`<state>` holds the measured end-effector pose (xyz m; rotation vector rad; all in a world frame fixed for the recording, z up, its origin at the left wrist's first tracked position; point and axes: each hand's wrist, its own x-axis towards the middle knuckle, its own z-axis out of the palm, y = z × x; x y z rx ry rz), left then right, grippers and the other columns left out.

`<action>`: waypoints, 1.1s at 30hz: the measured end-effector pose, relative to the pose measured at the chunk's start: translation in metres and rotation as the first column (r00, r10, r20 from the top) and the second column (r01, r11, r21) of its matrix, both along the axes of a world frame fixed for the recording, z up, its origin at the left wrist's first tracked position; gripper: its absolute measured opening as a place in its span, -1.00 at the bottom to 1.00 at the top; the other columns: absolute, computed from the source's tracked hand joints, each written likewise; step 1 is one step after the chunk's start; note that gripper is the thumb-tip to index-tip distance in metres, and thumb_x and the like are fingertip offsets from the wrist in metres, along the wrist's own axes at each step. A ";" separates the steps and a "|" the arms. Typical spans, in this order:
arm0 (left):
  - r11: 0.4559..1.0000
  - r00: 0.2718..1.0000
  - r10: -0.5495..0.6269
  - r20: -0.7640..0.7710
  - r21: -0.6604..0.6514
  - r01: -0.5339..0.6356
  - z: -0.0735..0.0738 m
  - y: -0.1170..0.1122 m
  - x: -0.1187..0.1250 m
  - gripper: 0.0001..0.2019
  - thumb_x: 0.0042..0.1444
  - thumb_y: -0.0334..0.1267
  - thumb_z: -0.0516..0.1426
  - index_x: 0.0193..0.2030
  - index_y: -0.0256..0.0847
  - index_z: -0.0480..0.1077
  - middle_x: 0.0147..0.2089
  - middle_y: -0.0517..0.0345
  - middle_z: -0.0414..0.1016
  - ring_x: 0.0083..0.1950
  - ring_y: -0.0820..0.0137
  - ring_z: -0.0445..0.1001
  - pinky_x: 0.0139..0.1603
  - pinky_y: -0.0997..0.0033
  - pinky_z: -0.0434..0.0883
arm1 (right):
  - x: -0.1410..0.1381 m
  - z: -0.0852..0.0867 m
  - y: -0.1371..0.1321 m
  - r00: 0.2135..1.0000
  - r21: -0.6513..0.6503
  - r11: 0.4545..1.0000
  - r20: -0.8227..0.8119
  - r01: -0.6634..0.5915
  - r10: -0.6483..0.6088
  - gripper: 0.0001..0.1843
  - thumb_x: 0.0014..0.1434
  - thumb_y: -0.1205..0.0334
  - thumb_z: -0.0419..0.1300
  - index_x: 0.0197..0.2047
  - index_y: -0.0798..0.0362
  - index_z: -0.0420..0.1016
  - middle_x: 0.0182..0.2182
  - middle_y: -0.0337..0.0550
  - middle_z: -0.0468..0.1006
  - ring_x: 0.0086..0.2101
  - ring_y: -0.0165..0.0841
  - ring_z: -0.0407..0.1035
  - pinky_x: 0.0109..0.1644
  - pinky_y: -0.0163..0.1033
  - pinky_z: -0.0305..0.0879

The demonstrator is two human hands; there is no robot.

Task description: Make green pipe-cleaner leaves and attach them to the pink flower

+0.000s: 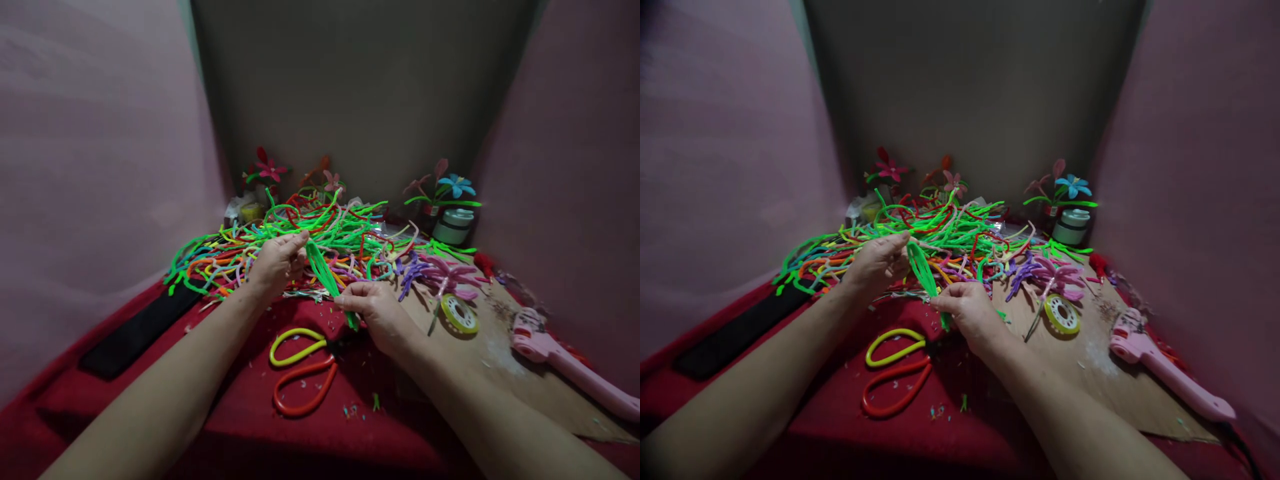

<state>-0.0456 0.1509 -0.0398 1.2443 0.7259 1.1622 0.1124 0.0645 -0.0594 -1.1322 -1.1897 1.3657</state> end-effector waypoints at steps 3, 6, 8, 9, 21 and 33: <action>0.999 0.999 -0.036 0.002 -0.022 0.036 0.001 0.002 -0.003 -0.70 -0.03 -0.04 0.15 -0.33 -0.28 0.37 -0.72 0.38 0.10 -0.76 0.65 0.00 -0.73 0.62 -0.02 | 0.000 -0.001 0.000 1.000 -0.010 1.000 -0.004 0.008 -0.008 -0.81 -0.24 0.24 0.24 -0.70 0.12 0.33 -0.78 -0.35 0.21 -0.71 -0.57 0.01 -0.60 -0.35 -0.11; 0.996 0.997 -0.082 -0.013 -0.019 0.082 0.003 0.000 -0.005 -0.70 -0.02 -0.08 0.15 -0.28 -0.30 0.40 -0.70 0.38 0.08 -0.73 0.67 -0.01 -0.70 0.62 -0.03 | 0.000 -0.001 0.000 1.000 -0.023 1.000 -0.015 0.018 -0.018 -0.81 -0.25 0.25 0.24 -0.71 0.12 0.33 -0.79 -0.35 0.21 -0.72 -0.58 0.01 -0.61 -0.35 -0.11; 0.991 0.991 -0.134 -0.033 -0.013 0.133 0.005 -0.003 -0.006 -0.73 -0.03 -0.13 0.18 -0.30 -0.32 0.40 -0.70 0.40 0.03 -0.72 0.68 -0.04 -0.70 0.64 -0.05 | 0.000 -0.001 0.001 1.000 -0.032 0.999 -0.018 0.019 -0.020 -0.81 -0.26 0.25 0.24 -0.72 0.12 0.32 -0.80 -0.35 0.20 -0.72 -0.58 0.01 -0.61 -0.35 -0.12; 0.988 0.987 -0.152 -0.045 -0.008 0.152 0.006 -0.004 -0.006 -0.75 -0.04 -0.16 0.19 -0.32 -0.33 0.40 -0.71 0.41 0.01 -0.72 0.68 -0.05 -0.70 0.64 -0.06 | 0.000 -0.001 0.001 1.000 -0.037 0.999 -0.019 0.017 -0.017 -0.81 -0.26 0.25 0.24 -0.72 0.12 0.32 -0.80 -0.36 0.20 -0.73 -0.58 0.00 -0.62 -0.36 -0.12; 0.916 0.921 0.344 -0.184 0.283 -0.286 -0.003 -0.010 0.013 -0.84 -0.07 -0.23 0.14 -0.51 -0.28 0.31 -0.71 0.39 0.13 -0.72 0.65 0.08 -0.72 0.63 0.04 | -0.002 0.001 -0.001 0.999 0.005 0.999 -0.010 -0.038 0.038 -0.82 -0.22 0.25 0.23 -0.69 0.12 0.32 -0.78 -0.35 0.25 -0.73 -0.57 0.03 -0.61 -0.36 -0.09; 0.633 0.582 0.704 -0.407 0.731 -0.255 -0.007 -0.012 0.012 -0.85 0.02 -0.25 0.07 -0.49 -0.24 0.38 -0.60 0.27 0.29 -0.53 0.51 0.23 -0.43 0.50 0.18 | -0.001 -0.001 -0.003 0.999 0.025 0.999 -0.027 -0.046 0.047 -0.81 -0.20 0.27 0.22 -0.69 0.11 0.30 -0.78 -0.37 0.20 -0.71 -0.57 0.01 -0.60 -0.36 -0.10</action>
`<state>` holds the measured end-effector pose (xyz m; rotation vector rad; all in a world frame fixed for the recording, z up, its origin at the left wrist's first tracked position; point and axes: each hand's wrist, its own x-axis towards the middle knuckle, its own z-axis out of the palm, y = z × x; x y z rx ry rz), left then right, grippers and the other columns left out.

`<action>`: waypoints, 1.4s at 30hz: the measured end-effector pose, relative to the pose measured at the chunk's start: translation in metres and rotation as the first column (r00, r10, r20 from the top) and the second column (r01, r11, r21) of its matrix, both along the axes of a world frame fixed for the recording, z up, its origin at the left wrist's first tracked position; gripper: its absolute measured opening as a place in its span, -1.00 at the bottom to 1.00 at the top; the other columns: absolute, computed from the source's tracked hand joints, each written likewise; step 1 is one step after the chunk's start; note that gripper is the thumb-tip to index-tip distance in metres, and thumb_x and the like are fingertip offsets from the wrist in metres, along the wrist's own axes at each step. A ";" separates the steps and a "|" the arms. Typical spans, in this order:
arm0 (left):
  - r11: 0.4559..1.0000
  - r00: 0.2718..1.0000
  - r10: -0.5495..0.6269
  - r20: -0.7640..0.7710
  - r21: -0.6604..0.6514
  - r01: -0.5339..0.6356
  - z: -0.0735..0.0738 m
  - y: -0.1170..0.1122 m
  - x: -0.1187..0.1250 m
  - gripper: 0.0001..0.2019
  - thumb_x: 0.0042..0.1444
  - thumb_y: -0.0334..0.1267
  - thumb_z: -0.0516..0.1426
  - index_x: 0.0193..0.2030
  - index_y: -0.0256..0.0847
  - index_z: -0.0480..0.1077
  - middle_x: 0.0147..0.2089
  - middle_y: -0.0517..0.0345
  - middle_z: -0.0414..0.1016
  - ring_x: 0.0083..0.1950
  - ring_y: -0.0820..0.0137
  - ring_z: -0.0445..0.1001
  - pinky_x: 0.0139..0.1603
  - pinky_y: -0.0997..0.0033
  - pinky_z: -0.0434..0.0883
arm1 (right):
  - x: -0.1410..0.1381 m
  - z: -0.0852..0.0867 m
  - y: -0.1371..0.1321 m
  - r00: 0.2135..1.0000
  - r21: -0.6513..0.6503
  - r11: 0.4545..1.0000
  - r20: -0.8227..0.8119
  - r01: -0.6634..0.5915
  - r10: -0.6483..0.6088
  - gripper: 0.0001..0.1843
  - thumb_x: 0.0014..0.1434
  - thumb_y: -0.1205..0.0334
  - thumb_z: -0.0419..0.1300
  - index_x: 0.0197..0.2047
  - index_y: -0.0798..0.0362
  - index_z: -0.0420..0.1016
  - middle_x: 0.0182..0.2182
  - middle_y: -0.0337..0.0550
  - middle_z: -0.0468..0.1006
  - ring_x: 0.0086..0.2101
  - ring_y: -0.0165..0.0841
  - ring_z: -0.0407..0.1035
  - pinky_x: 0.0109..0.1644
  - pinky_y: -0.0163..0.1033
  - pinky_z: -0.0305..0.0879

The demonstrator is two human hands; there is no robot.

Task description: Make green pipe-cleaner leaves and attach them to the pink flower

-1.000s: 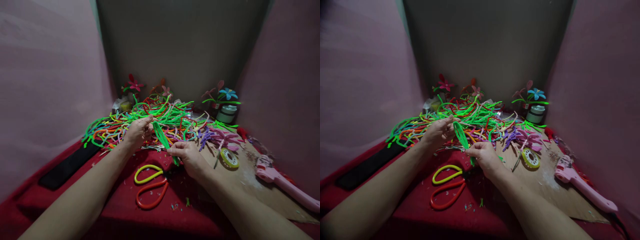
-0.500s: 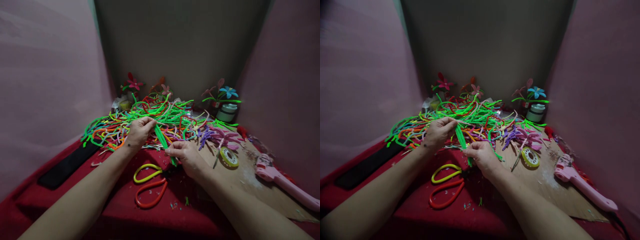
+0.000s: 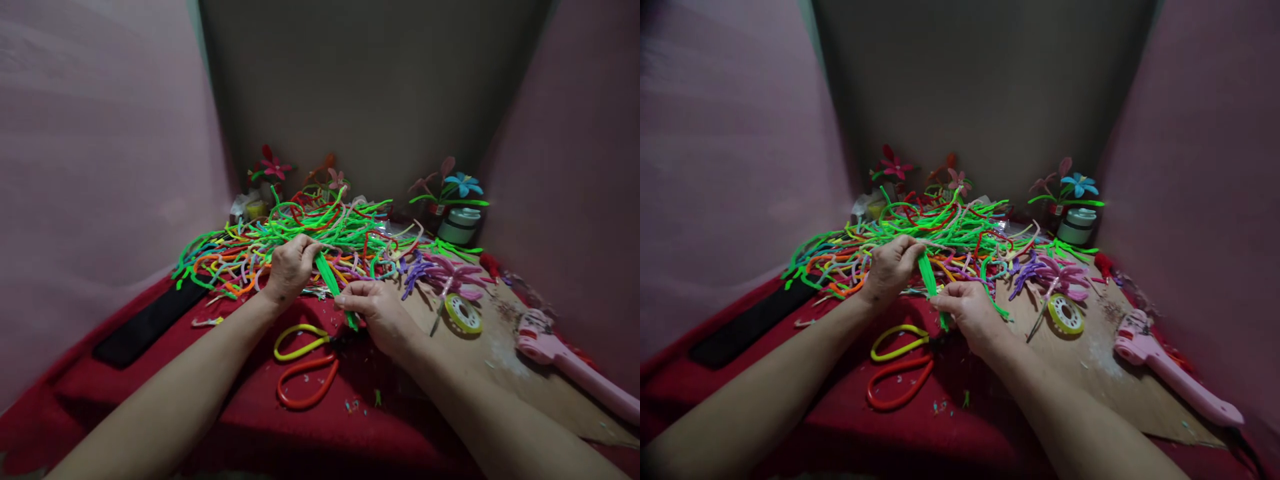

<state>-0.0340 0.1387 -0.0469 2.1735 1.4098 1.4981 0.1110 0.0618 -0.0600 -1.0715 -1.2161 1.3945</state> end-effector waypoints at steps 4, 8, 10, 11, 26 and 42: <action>0.995 0.996 -0.034 0.078 -0.093 0.041 -0.002 0.004 0.000 -0.82 0.02 -0.22 0.08 -0.53 -0.24 0.35 -0.61 0.28 0.28 -0.54 0.52 0.22 -0.45 0.51 0.17 | 0.001 -0.001 0.001 1.000 -0.001 1.000 -0.009 -0.009 0.009 -0.80 -0.19 0.27 0.22 -0.70 0.11 0.27 -0.77 -0.35 0.22 -0.70 -0.57 0.02 -0.59 -0.35 -0.11; 0.974 0.979 -0.073 0.193 -0.199 0.112 -0.004 0.008 -0.001 -0.79 -0.01 -0.21 0.09 -0.58 -0.25 0.33 -0.66 0.32 0.21 -0.59 0.54 0.16 -0.52 0.54 0.13 | 0.001 -0.004 0.002 1.000 -0.004 1.000 -0.008 -0.022 0.021 -0.79 -0.21 0.26 0.22 -0.70 0.11 0.27 -0.77 -0.37 0.20 -0.70 -0.56 0.01 -0.59 -0.34 -0.13; 0.968 0.974 -0.077 0.214 -0.218 0.125 -0.003 0.008 -0.001 -0.81 -0.03 -0.23 0.11 -0.59 -0.25 0.34 -0.67 0.33 0.19 -0.59 0.55 0.15 -0.54 0.55 0.12 | 0.001 -0.005 0.003 1.000 -0.007 1.000 -0.003 -0.025 0.025 -0.79 -0.21 0.26 0.23 -0.71 0.11 0.28 -0.78 -0.37 0.19 -0.71 -0.56 0.00 -0.59 -0.34 -0.13; 0.964 0.970 -0.078 0.231 -0.231 0.133 -0.003 0.007 -0.001 -0.82 -0.05 -0.24 0.12 -0.60 -0.25 0.34 -0.68 0.33 0.19 -0.59 0.55 0.14 -0.55 0.56 0.10 | 0.000 -0.006 0.003 1.000 -0.007 1.000 0.003 -0.025 0.025 -0.79 -0.21 0.26 0.22 -0.71 0.11 0.28 -0.78 -0.37 0.19 -0.71 -0.56 0.00 -0.59 -0.34 -0.14; 0.617 0.741 -0.125 0.660 -0.533 0.579 0.001 0.008 -0.006 -0.73 -0.11 -0.24 0.19 -0.63 -0.23 0.17 -0.80 0.43 0.00 -0.81 0.67 -0.10 -0.76 0.59 -0.16 | -0.001 -0.008 0.003 0.997 -0.026 0.998 0.069 0.049 -0.047 -0.83 -0.22 0.26 0.22 -0.70 0.13 0.33 -0.79 -0.33 0.25 -0.72 -0.56 0.02 -0.60 -0.35 -0.11; 0.236 0.580 -0.202 0.789 -0.536 0.811 -0.003 0.004 -0.007 -0.80 -0.09 -0.25 0.22 -0.45 -0.32 0.31 -0.70 0.40 0.02 -0.73 0.68 -0.07 -0.74 0.66 -0.10 | 0.000 -0.007 0.004 0.998 -0.048 0.997 0.021 0.062 -0.061 -0.83 -0.23 0.26 0.22 -0.70 0.11 0.30 -0.80 -0.36 0.20 -0.71 -0.56 -0.02 -0.60 -0.33 -0.15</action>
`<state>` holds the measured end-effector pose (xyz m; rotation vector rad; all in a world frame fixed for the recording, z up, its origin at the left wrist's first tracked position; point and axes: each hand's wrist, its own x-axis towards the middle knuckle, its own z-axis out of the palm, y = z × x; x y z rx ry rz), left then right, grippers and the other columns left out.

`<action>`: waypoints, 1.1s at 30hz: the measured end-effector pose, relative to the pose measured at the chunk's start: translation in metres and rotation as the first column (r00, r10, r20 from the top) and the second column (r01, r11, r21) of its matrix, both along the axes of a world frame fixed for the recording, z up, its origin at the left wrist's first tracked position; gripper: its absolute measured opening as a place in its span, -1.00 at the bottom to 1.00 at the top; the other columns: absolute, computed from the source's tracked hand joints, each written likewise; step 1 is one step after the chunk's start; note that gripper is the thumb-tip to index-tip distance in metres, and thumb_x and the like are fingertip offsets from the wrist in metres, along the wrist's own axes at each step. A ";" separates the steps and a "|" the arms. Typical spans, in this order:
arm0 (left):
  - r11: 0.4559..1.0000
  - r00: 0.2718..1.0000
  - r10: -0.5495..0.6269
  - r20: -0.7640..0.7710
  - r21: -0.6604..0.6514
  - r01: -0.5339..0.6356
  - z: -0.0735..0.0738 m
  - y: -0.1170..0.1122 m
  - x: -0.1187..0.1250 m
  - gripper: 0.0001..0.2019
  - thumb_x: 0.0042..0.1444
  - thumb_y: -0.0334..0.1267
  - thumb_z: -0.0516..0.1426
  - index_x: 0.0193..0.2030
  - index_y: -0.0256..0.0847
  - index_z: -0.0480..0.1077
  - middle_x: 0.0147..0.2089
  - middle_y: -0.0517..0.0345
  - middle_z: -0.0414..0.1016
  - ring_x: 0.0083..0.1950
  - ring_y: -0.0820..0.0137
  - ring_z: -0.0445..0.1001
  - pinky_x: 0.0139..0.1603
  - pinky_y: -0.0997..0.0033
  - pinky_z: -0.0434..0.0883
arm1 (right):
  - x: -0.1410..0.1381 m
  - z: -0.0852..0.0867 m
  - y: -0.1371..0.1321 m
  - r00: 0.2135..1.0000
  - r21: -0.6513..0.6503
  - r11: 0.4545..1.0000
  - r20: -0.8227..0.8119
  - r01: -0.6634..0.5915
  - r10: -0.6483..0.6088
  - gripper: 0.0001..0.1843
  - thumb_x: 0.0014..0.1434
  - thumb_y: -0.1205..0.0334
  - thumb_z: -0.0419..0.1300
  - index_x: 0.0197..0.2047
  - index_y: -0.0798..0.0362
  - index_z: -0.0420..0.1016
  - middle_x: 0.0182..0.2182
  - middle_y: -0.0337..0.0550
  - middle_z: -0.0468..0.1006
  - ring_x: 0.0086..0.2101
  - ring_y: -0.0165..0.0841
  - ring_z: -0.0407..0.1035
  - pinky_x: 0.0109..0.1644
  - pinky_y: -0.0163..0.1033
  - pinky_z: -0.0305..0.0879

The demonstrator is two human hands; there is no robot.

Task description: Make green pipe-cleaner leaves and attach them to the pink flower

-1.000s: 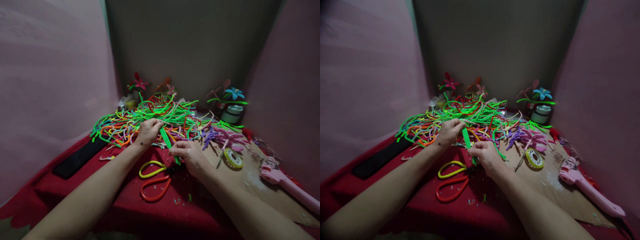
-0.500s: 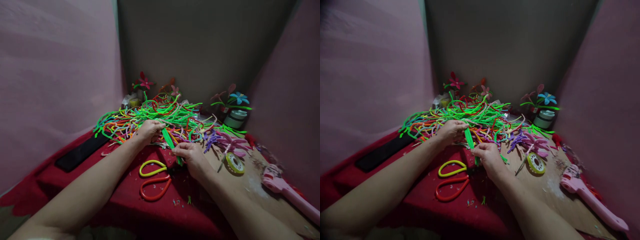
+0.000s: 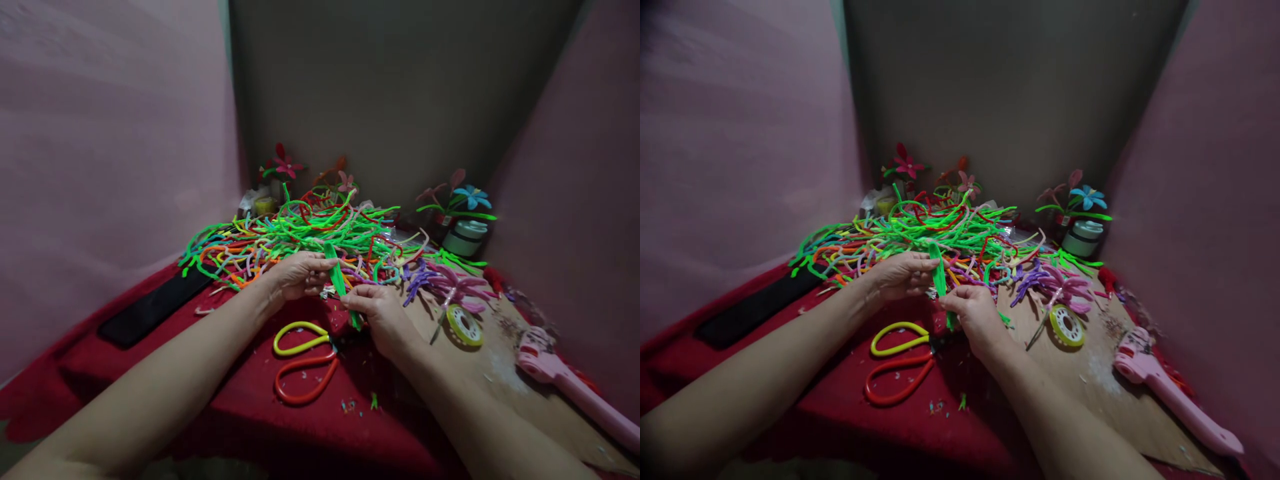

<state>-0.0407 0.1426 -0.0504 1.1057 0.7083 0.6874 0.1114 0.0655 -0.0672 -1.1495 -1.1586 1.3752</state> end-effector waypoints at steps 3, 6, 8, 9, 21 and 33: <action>1.000 1.000 0.022 0.000 -0.004 -0.022 0.000 -0.001 0.002 -0.78 -0.10 -0.26 0.24 -0.51 -0.30 0.26 -0.71 0.39 0.06 -0.74 0.70 -0.05 -0.74 0.66 -0.08 | 0.000 -0.001 0.000 1.000 0.003 1.000 -0.009 -0.012 0.012 -0.82 -0.21 0.27 0.21 -0.70 0.11 0.29 -0.80 -0.35 0.21 -0.72 -0.56 -0.02 -0.60 -0.33 -0.15; 0.999 0.999 0.048 -0.006 0.003 -0.048 0.000 -0.002 0.004 -0.72 -0.12 -0.26 0.25 -0.56 -0.27 0.19 -0.73 0.38 0.12 -0.76 0.69 -0.02 -0.75 0.66 -0.06 | 0.000 0.000 -0.001 1.000 0.013 1.000 0.013 -0.021 0.021 -0.85 -0.19 0.29 0.20 -0.68 0.12 0.32 -0.80 -0.33 0.26 -0.72 -0.55 0.00 -0.60 -0.34 -0.13; 0.997 0.997 0.071 -0.017 0.015 -0.071 0.001 -0.004 0.005 -0.69 -0.15 -0.26 0.27 -0.57 -0.26 0.16 -0.73 0.36 0.16 -0.76 0.68 0.01 -0.76 0.66 -0.06 | 0.000 0.001 -0.001 0.998 0.021 0.998 0.013 -0.055 0.054 -0.85 -0.17 0.30 0.19 -0.68 0.12 0.34 -0.79 -0.30 0.30 -0.72 -0.55 0.03 -0.60 -0.34 -0.10; 0.996 0.996 0.086 -0.029 0.023 -0.085 0.002 -0.005 0.005 -0.68 -0.16 -0.25 0.28 -0.57 -0.25 0.16 -0.74 0.36 0.17 -0.77 0.68 0.02 -0.76 0.65 -0.05 | 0.001 0.001 -0.002 0.997 0.024 0.996 -0.003 -0.082 0.082 -0.84 -0.16 0.30 0.20 -0.68 0.13 0.35 -0.78 -0.28 0.33 -0.71 -0.55 0.06 -0.59 -0.35 -0.07; 0.975 0.987 0.111 -0.116 0.207 -0.085 0.000 -0.022 0.019 -0.78 -0.15 -0.22 0.25 -0.53 -0.31 0.33 -0.70 0.28 0.29 -0.74 0.68 0.11 -0.73 0.64 -0.03 | 0.004 -0.007 0.006 0.977 -0.080 0.994 -0.207 -0.073 0.055 -0.79 -0.17 0.17 0.28 -0.54 0.15 0.42 -0.73 -0.20 0.46 -0.73 -0.49 0.21 -0.63 -0.37 0.07; 0.970 0.995 0.087 -0.045 0.230 -0.074 0.001 -0.024 0.019 -0.79 -0.12 -0.26 0.24 -0.54 -0.29 0.29 -0.72 0.35 0.19 -0.75 0.69 0.04 -0.72 0.63 -0.07 | 0.002 -0.008 0.004 0.929 -0.118 0.977 -0.347 -0.176 0.126 -0.83 -0.19 0.24 0.30 -0.53 0.17 0.44 -0.70 -0.18 0.48 -0.70 -0.47 0.29 -0.56 -0.36 0.14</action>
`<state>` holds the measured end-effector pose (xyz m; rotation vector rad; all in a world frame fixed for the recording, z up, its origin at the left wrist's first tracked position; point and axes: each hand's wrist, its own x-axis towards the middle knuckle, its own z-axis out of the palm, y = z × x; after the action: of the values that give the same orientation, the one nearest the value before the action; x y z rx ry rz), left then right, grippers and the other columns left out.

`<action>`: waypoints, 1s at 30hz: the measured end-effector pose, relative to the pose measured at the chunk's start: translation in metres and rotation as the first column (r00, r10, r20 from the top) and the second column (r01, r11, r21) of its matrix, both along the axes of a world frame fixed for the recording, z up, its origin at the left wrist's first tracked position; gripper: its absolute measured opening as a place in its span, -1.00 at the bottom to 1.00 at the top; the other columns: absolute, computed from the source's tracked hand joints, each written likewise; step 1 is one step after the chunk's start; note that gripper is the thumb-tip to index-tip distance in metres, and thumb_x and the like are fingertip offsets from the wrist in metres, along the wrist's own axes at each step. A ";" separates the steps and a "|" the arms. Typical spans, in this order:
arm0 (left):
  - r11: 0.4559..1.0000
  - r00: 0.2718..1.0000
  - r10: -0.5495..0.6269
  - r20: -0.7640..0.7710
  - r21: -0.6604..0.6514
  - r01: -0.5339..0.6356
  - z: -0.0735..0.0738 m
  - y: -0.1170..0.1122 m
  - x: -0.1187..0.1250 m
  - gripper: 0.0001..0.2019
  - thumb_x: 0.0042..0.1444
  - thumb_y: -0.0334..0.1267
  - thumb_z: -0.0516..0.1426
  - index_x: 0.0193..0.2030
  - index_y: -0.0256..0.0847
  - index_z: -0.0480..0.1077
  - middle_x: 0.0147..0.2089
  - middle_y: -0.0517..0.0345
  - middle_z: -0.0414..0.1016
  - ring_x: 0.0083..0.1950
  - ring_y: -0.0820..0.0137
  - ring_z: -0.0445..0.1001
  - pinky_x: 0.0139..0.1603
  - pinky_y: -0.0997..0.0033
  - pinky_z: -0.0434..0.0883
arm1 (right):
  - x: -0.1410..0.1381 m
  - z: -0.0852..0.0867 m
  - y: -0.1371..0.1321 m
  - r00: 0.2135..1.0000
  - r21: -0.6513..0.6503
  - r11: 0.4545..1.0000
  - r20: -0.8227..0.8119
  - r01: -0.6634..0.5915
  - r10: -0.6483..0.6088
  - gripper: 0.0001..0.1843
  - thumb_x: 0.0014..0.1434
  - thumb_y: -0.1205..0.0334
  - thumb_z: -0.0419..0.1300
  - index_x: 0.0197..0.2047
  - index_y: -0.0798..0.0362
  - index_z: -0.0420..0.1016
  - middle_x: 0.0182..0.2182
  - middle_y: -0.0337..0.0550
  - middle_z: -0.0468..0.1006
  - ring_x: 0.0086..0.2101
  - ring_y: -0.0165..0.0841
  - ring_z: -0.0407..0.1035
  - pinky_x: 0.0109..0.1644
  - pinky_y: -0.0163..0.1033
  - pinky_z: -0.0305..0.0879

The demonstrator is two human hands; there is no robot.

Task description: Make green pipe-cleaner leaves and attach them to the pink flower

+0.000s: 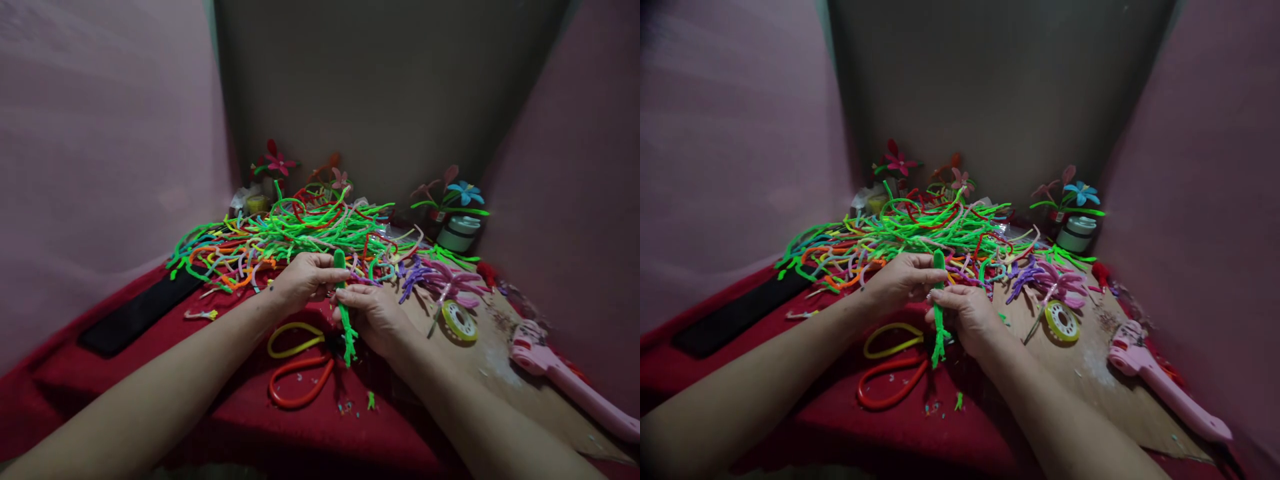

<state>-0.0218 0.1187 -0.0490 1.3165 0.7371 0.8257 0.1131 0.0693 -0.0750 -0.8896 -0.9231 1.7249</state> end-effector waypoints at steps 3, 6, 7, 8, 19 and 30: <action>0.995 0.995 0.095 0.026 0.012 -0.095 0.001 -0.001 0.002 -0.71 -0.15 -0.25 0.25 -0.60 -0.27 0.19 -0.74 0.40 0.12 -0.75 0.71 -0.01 -0.73 0.63 -0.07 | 0.000 0.001 -0.002 0.995 0.023 0.999 0.096 0.028 -0.031 -0.83 -0.16 0.24 0.29 -0.56 0.17 0.42 -0.71 -0.16 0.48 -0.71 -0.47 0.27 -0.58 -0.36 0.12; 0.993 0.993 0.117 0.034 -0.003 -0.117 0.002 -0.002 0.003 -0.72 -0.17 -0.25 0.26 -0.58 -0.27 0.20 -0.70 0.38 0.19 -0.72 0.67 0.12 -0.69 0.64 0.05 | 0.000 0.002 -0.003 0.990 0.063 0.997 0.129 0.043 -0.051 -0.80 -0.12 0.20 0.26 -0.50 0.19 0.46 -0.67 -0.14 0.51 -0.70 -0.48 0.27 -0.61 -0.37 0.12; 0.994 0.994 0.108 0.035 -0.011 -0.107 0.002 -0.003 0.004 -0.74 -0.17 -0.25 0.26 -0.56 -0.27 0.22 -0.68 0.37 0.22 -0.69 0.66 0.17 -0.67 0.64 0.10 | 0.000 0.002 -0.002 0.990 0.081 0.995 0.125 0.056 -0.066 -0.79 -0.10 0.18 0.24 -0.48 0.19 0.47 -0.66 -0.14 0.51 -0.70 -0.48 0.26 -0.61 -0.38 0.12; 0.995 0.995 0.094 0.028 -0.014 -0.094 0.001 -0.004 0.004 -0.75 -0.17 -0.25 0.26 -0.54 -0.28 0.24 -0.66 0.36 0.25 -0.67 0.65 0.20 -0.64 0.63 0.13 | 0.000 0.002 -0.002 0.989 0.098 0.993 0.121 0.070 -0.081 -0.78 -0.09 0.17 0.23 -0.48 0.19 0.47 -0.66 -0.14 0.51 -0.70 -0.49 0.26 -0.61 -0.38 0.13; 0.984 0.988 0.149 -0.044 0.104 -0.143 0.004 -0.005 0.004 -0.79 -0.13 -0.25 0.22 -0.54 -0.29 0.27 -0.69 0.38 0.21 -0.69 0.66 0.15 -0.68 0.64 0.06 | -0.002 0.002 -0.003 0.986 0.047 0.994 0.132 0.100 -0.106 -0.78 -0.12 0.15 0.25 -0.49 0.16 0.42 -0.69 -0.16 0.51 -0.71 -0.45 0.30 -0.62 -0.38 0.19; 0.983 0.991 0.080 -0.110 0.175 -0.060 0.006 -0.007 0.003 -0.83 -0.06 -0.22 0.16 -0.41 -0.30 0.35 -0.65 0.32 0.28 -0.66 0.62 0.18 -0.64 0.62 0.09 | 0.001 0.003 0.000 0.992 -0.001 0.996 0.089 0.086 -0.085 -0.86 -0.12 0.26 0.22 -0.50 0.19 0.43 -0.70 -0.12 0.51 -0.73 -0.45 0.30 -0.62 -0.37 0.21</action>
<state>-0.0191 0.1121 -0.0433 1.5097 0.8233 0.8897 0.1140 0.0697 -0.0716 -1.0015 -0.9260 1.6259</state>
